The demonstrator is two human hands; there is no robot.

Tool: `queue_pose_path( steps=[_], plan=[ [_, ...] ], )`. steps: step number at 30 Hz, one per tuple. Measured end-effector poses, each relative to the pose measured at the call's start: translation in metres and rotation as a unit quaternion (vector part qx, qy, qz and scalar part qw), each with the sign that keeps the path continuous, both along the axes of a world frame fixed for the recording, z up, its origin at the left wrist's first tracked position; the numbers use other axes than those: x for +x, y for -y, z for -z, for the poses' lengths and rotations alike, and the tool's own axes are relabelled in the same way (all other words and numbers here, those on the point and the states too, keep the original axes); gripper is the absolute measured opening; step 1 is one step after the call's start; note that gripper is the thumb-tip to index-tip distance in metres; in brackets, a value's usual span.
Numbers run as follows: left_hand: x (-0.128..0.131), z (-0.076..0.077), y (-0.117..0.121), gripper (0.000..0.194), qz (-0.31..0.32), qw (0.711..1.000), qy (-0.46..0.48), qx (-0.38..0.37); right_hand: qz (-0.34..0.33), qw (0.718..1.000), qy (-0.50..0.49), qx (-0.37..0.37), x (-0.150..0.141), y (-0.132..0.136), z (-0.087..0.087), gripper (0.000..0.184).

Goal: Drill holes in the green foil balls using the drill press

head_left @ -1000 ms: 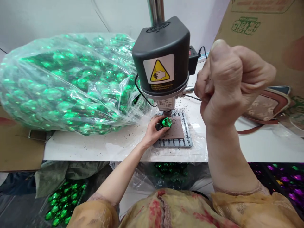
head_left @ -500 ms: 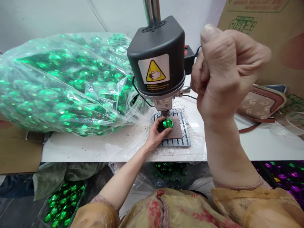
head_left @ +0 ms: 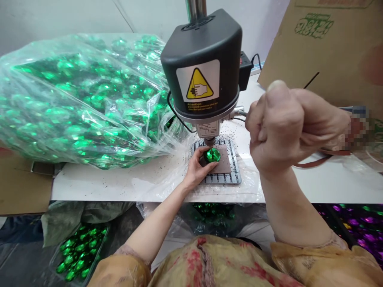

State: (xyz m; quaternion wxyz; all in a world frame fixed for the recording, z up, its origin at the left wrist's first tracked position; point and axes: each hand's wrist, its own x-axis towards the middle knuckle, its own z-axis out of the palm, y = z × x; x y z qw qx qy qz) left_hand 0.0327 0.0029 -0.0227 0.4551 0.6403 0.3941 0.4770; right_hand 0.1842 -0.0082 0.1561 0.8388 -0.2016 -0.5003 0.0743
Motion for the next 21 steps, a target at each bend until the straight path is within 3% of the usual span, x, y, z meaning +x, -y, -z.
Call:
queue_pose_path(
  steps=[6, 12, 16, 21],
  plan=[
    [-0.001, 0.002, 0.000, 0.055, 0.003, 1.000, -0.001, 0.001, -0.032, 0.993, 0.048, -0.104, 0.008, 0.004, 0.018, 0.058],
    [-0.001, 0.004, -0.001, 0.053, 0.007, 1.000, 0.003, 0.009, 0.000, 0.998, 0.050, -0.035, 0.010, 0.001, 0.024, 0.060],
    [0.000, 0.005, -0.001, 0.054, 0.008, 1.000, 0.008, 0.008, 0.022, 0.998, 0.044, 0.047, 0.008, -0.004, 0.028, 0.056],
    [0.000, 0.006, -0.001, 0.055, 0.003, 1.000, 0.001, 0.013, 0.011, 0.990, 0.064, 0.122, 0.009, -0.012, 0.037, 0.053]
  ],
)
